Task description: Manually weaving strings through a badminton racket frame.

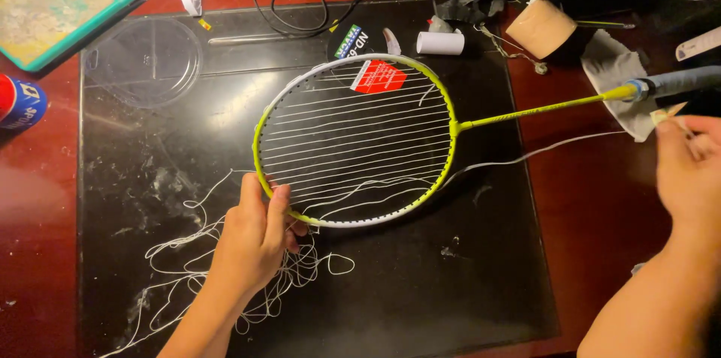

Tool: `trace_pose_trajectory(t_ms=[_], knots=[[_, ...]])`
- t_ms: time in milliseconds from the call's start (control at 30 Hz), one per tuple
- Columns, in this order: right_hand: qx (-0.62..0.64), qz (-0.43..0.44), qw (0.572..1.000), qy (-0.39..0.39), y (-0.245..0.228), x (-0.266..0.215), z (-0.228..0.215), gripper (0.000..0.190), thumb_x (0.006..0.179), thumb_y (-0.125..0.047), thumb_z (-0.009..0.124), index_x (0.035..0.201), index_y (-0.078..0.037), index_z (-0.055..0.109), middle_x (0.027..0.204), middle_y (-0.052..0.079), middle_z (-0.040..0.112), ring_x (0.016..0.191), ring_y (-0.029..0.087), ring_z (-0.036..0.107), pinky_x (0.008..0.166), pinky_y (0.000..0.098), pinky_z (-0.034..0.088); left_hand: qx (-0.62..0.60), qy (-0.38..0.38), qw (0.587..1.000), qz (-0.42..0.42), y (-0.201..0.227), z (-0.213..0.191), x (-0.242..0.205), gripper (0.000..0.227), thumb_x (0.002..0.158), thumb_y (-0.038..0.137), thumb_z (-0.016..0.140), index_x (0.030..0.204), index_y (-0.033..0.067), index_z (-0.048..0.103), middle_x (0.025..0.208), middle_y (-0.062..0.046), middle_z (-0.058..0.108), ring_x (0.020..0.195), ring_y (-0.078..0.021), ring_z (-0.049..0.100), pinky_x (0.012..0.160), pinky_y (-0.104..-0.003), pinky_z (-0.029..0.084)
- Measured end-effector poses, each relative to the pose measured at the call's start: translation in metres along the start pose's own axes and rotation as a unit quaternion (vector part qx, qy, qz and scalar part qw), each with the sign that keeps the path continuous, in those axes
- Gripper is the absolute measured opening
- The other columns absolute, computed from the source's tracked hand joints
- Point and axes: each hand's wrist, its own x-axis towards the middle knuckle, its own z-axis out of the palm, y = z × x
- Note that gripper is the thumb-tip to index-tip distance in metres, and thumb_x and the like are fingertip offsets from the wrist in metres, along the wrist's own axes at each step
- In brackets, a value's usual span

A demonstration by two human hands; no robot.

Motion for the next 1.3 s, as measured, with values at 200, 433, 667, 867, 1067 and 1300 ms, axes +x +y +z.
trace_pose_trajectory(t_ms=[200,433,667,867,1067,1300], knots=[[0.104,-0.184,0.942,-0.262,-0.140,-0.076,0.016,0.020,0.086,-0.007,0.081,0.106,-0.005,0.079,0.065,-0.001,0.059,0.051,0.003,0.045,0.049,0.0206,0.037,-0.013,0.003,1.000,-0.022,-0.002,-0.001,0.003,0.023,0.101,0.029,0.045,0.103,0.0067,0.044,0.056,-0.010,0.071,0.039,-0.0191,0.065,0.039,-0.032,0.051],[0.111,-0.290,0.882,-0.355,-0.171,-0.108,0.054,0.031,0.069,-0.013,0.088,0.098,-0.007,0.079,0.059,0.003,0.062,0.046,0.009,0.049,0.046,0.0256,0.042,-0.133,-0.011,0.991,0.011,-0.011,-0.001,0.003,0.020,0.104,0.026,0.046,0.101,0.0062,0.046,0.052,-0.003,0.056,0.041,-0.0133,0.062,0.037,-0.029,0.049],[0.242,-0.300,0.838,-0.386,-0.166,-0.116,0.065,0.017,0.082,-0.005,0.077,0.099,-0.004,0.076,0.086,0.006,0.076,0.070,0.006,0.071,0.061,0.0230,0.056,-0.253,-0.027,0.967,0.013,-0.014,-0.001,0.002,0.019,0.105,0.026,0.045,0.102,0.0071,0.046,0.058,-0.001,0.052,0.047,-0.0113,0.061,0.038,-0.028,0.050],[0.082,-0.193,0.886,-0.412,-0.144,-0.094,0.050,0.011,0.074,-0.011,0.082,0.080,-0.004,0.076,0.049,0.004,0.057,0.042,0.009,0.046,0.042,0.0280,0.041,-0.218,-0.025,0.975,0.030,-0.019,-0.005,0.001,0.020,0.105,0.025,0.047,0.103,0.0060,0.046,0.061,-0.003,0.056,0.049,-0.0116,0.062,0.042,-0.028,0.053],[-0.045,-0.133,0.906,-0.398,-0.136,-0.077,0.039,0.017,0.080,-0.022,0.083,0.080,-0.007,0.076,0.045,0.008,0.049,0.041,0.016,0.044,0.044,0.0332,0.039,-0.151,-0.035,0.987,0.033,-0.017,-0.006,0.001,0.019,0.105,0.025,0.048,0.105,0.0053,0.048,0.060,-0.006,0.063,0.048,-0.0123,0.064,0.045,-0.027,0.051],[-0.088,-0.119,0.907,-0.394,-0.140,-0.075,0.046,0.022,0.083,-0.027,0.083,0.080,-0.006,0.076,0.046,0.010,0.050,0.040,0.019,0.044,0.044,0.0353,0.039,-0.131,-0.016,0.991,0.033,-0.021,-0.002,0.002,0.020,0.106,0.025,0.048,0.105,0.0054,0.049,0.072,-0.003,0.068,0.045,-0.0101,0.059,0.041,-0.026,0.049]])
